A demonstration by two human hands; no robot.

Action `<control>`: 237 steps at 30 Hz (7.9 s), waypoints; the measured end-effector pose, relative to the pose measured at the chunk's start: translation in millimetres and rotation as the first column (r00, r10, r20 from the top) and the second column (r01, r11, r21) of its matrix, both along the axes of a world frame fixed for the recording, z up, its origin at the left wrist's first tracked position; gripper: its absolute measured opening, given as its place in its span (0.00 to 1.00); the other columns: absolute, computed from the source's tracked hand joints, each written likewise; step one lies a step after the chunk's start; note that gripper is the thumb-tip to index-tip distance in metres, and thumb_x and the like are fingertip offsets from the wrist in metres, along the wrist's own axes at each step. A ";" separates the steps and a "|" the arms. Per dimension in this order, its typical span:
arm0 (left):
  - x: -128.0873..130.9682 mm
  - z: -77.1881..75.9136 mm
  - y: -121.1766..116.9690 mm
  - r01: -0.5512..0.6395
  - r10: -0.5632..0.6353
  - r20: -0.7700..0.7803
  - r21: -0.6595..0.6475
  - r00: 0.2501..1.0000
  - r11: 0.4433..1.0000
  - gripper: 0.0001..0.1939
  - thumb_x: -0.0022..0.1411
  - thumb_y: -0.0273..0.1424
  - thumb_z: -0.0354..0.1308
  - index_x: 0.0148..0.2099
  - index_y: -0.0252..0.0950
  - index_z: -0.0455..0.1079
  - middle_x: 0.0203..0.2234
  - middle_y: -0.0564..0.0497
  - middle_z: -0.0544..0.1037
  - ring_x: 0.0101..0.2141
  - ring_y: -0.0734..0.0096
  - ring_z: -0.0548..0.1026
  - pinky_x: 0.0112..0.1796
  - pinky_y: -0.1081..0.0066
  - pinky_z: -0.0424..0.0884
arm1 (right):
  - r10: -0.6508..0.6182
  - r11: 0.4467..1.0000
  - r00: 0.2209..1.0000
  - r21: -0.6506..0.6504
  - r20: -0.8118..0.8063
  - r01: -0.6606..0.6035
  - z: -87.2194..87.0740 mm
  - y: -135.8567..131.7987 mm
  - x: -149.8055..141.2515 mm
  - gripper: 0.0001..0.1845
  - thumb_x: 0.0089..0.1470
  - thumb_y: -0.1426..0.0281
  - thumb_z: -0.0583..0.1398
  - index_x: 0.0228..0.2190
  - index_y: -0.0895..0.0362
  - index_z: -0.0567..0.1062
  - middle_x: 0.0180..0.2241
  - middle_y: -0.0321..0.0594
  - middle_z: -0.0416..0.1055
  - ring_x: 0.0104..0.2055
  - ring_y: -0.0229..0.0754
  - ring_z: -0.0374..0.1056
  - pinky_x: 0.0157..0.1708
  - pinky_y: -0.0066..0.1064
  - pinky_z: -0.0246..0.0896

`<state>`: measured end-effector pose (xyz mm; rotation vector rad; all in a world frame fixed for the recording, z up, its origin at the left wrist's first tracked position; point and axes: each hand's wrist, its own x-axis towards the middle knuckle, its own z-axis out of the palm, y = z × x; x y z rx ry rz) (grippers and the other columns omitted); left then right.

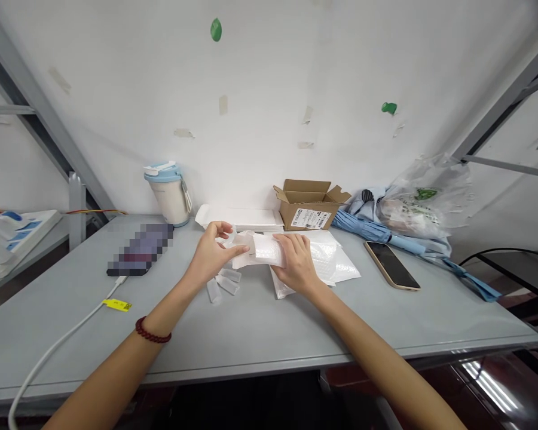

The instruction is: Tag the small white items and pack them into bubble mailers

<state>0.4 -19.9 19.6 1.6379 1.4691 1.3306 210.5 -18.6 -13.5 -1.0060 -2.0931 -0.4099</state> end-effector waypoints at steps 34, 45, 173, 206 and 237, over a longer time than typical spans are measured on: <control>19.3 -12.9 -10.6 0.353 -0.284 0.227 -0.373 0.932 0.858 0.16 0.43 0.37 0.66 0.33 0.34 0.72 0.24 0.52 0.76 0.24 0.70 0.72 0.25 0.73 0.68 | -0.032 0.999 0.985 0.034 0.168 0.027 -1.2 1.8 -0.3 0.25 0.52 0.81 0.49 0.51 0.59 0.65 0.51 0.50 0.67 0.55 0.46 0.59 0.50 0.42 0.48; 28.4 -15.9 -15.9 0.376 -0.199 0.443 -0.358 0.874 0.855 0.17 0.51 0.43 0.62 0.34 0.33 0.72 0.25 0.51 0.75 0.26 0.70 0.71 0.25 0.73 0.67 | -0.095 0.989 0.991 0.119 0.092 0.084 -8.4 -6.8 -14.1 0.25 0.52 0.75 0.52 0.53 0.62 0.63 0.48 0.54 0.68 0.51 0.51 0.62 0.48 0.44 0.51; 15.6 -7.7 143.3 0.160 -0.164 -0.820 -0.089 0.549 0.983 0.08 0.48 0.24 0.54 0.28 0.34 0.75 0.28 0.45 0.79 0.32 0.62 0.76 0.34 0.71 0.68 | -0.361 0.857 0.915 -0.323 0.180 0.402 3.3 35.0 42.3 0.15 0.59 0.67 0.53 0.46 0.58 0.70 0.52 0.51 0.63 0.53 0.52 0.55 0.47 0.43 0.56; 51.7 -38.4 -13.9 0.534 -0.141 -0.676 0.418 0.723 0.735 0.24 0.63 0.25 0.44 0.62 0.33 0.55 0.56 0.38 0.66 0.57 0.59 0.64 0.54 0.59 0.67 | -0.156 0.973 0.939 -0.116 0.306 0.200 4.0 4.7 8.7 0.26 0.57 0.77 0.47 0.57 0.60 0.59 0.60 0.53 0.55 0.64 0.48 0.47 0.55 0.48 0.46; 15.8 -6.1 10.5 0.438 -0.319 0.378 -0.290 0.869 0.851 0.27 0.40 0.35 0.68 0.45 0.33 0.72 0.33 0.46 0.80 0.35 0.60 0.77 0.37 0.64 0.72 | -0.030 0.949 0.945 -0.289 0.324 0.130 11.0 -3.1 9.1 0.49 0.42 0.60 0.59 0.62 0.60 0.48 0.62 0.58 0.45 0.64 0.61 0.38 0.55 0.59 0.38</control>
